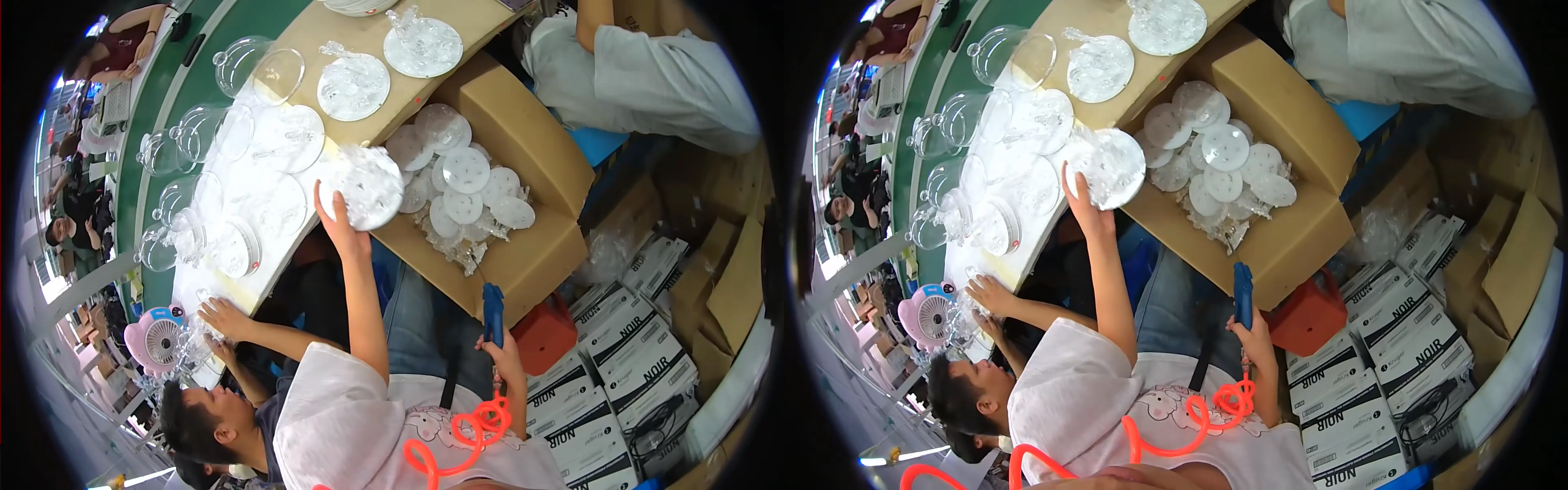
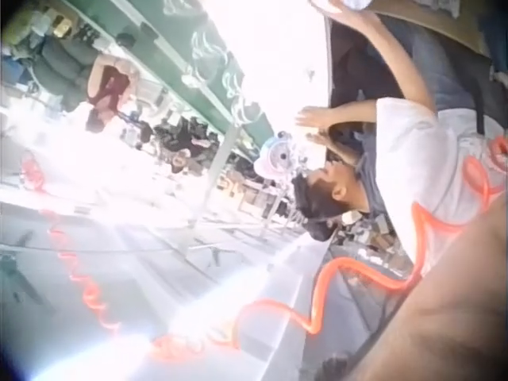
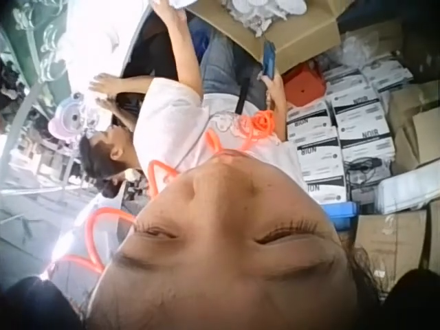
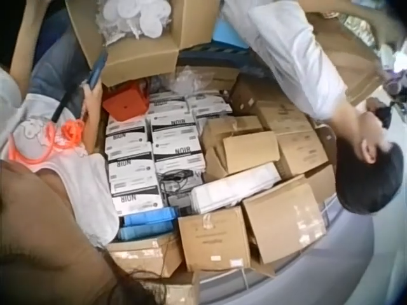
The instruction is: Assembling decorative domes by placing crystal-like inserts onto a white base and covering them with a transparent plastic dome.
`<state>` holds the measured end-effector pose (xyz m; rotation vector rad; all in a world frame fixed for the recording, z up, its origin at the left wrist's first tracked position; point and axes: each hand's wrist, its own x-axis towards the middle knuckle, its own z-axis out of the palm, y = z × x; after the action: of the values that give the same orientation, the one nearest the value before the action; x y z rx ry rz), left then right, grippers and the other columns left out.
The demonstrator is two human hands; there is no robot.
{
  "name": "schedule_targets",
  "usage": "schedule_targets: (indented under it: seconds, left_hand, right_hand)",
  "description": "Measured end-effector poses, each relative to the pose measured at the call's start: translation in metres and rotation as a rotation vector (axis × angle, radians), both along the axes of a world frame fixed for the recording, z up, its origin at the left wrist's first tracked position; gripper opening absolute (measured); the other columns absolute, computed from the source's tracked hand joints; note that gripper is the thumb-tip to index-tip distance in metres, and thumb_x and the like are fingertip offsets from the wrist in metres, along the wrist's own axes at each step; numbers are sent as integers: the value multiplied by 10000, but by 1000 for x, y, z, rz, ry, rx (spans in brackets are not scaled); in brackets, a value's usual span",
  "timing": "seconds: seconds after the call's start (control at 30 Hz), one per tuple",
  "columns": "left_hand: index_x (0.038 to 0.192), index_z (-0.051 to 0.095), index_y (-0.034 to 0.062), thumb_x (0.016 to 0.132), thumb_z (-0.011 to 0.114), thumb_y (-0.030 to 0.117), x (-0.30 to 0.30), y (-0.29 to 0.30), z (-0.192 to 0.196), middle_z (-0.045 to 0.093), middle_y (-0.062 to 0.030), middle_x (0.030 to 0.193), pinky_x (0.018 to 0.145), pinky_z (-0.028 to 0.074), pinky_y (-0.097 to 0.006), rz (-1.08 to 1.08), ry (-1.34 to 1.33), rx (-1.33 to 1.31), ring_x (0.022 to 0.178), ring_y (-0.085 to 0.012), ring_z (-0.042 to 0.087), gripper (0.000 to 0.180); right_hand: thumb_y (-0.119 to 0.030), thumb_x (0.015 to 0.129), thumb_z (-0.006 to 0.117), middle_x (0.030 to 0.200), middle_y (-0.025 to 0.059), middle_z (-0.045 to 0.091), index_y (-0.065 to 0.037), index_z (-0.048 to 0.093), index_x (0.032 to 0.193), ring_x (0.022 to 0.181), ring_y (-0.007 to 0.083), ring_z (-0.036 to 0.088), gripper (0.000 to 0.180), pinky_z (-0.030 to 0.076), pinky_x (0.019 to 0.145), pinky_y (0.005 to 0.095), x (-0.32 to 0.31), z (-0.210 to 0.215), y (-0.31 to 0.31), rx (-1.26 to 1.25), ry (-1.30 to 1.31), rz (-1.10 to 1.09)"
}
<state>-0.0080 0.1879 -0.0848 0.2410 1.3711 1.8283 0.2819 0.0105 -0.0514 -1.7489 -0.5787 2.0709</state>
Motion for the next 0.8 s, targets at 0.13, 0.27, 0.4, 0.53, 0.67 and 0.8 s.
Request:
schedule_targets:
  seconds: [0.13, 0.27, 0.4, 0.53, 0.67, 0.8]
  left_hand:
    - [1277, 255, 64, 851, 537, 173, -24, 24, -12, 397, -151, 1221, 890, 417, -391, 205, 55, -73, 1109, -258, 433, 523]
    - [1227, 298, 10, 844, 555, 176, -38, 48, -31, 426, -157, 1167, 892, 401, -349, 368, 216, -55, 1049, -235, 457, 489]
    - [1203, 321, -38, 825, 590, 206, -53, 79, -39, 402, -181, 1174, 894, 370, -324, 520, 360, -190, 1023, -230, 441, 525]
    - [1226, 299, -46, 820, 581, 221, -52, 78, -36, 351, -209, 1206, 910, 356, -338, 407, 483, -297, 1098, -264, 392, 561]
    - [1253, 243, -75, 871, 443, 147, -47, 63, -38, 290, -240, 1237, 971, 266, -381, 248, 870, -508, 1164, -339, 308, 485]
    - [1255, 250, -74, 869, 443, 144, -30, 47, -34, 270, -237, 1263, 977, 265, -381, 278, 931, -396, 1172, -328, 306, 484]
  right_hand:
    - [-32, 726, 489, 766, 85, 548, 34, 433, 1100, 715, 156, 565, 384, 452, 707, 265, -14, 3, -1, 15, 36, 21]
    - [-33, 726, 487, 773, 90, 550, 38, 430, 1107, 718, 157, 567, 392, 452, 709, 263, -19, 3, 0, 5, 52, 30]
    - [-33, 727, 485, 781, 94, 552, 41, 430, 1109, 718, 155, 567, 393, 453, 708, 264, -17, -1, 1, 16, 41, 43]
    - [-37, 727, 490, 765, 92, 552, 41, 440, 1096, 709, 158, 566, 381, 456, 703, 267, -12, -6, -1, 22, 14, 5]
    - [-51, 733, 492, 756, 88, 554, 37, 447, 1094, 708, 162, 571, 375, 459, 703, 275, -15, -7, -8, 18, 16, -19]
    - [-77, 748, 495, 776, 91, 564, 22, 444, 1102, 726, 163, 581, 371, 456, 719, 277, -18, -12, -8, 8, -23, 20]
